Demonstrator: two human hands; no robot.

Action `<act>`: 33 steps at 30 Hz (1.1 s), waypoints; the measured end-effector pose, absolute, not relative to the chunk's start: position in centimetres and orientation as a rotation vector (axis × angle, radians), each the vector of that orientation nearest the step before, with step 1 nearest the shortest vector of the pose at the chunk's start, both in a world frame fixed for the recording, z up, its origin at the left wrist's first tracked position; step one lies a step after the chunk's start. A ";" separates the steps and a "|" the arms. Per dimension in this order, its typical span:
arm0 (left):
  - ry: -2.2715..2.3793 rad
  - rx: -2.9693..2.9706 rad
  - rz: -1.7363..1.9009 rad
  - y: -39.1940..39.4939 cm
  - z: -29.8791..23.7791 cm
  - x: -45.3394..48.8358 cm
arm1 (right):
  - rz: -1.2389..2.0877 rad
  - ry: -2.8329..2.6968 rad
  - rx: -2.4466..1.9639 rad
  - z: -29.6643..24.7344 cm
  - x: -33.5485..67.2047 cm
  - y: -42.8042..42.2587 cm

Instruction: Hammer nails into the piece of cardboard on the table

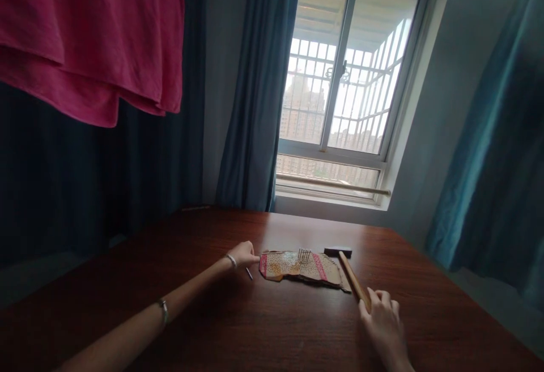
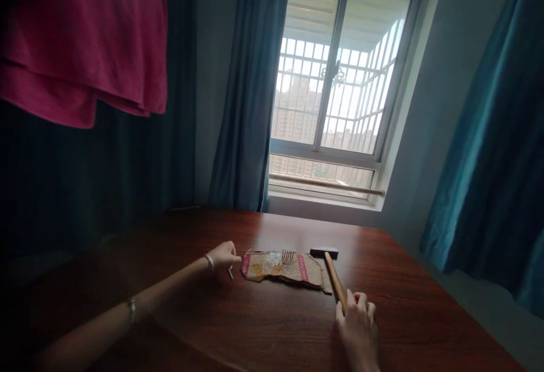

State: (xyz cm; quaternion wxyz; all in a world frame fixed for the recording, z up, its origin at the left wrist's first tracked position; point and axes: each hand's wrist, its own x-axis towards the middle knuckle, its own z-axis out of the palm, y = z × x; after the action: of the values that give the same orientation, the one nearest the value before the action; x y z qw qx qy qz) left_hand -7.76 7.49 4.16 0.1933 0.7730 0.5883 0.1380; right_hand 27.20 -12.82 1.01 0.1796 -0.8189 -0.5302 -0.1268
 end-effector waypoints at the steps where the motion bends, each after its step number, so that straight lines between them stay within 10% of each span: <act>1: 1.712 2.173 0.340 6.9 3.8 -8.4 | -0.358 -1.510 -2.291 1.2 27.0 -12.9; 23: 1.760 2.127 0.319 6.8 2.9 -12.0 | -0.185 -1.512 -2.079 2.1 26.0 -13.3; 33: 1.048 1.944 0.849 4.7 6.1 -6.5 | 0.368 -1.505 -1.410 4.7 21.9 -9.4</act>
State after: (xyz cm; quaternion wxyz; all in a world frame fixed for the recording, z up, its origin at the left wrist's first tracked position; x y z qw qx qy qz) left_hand -6.50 4.71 6.15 0.3784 0.7606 0.4099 0.3321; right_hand 21.93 -9.43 4.68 0.4998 -0.5830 -0.6223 0.1523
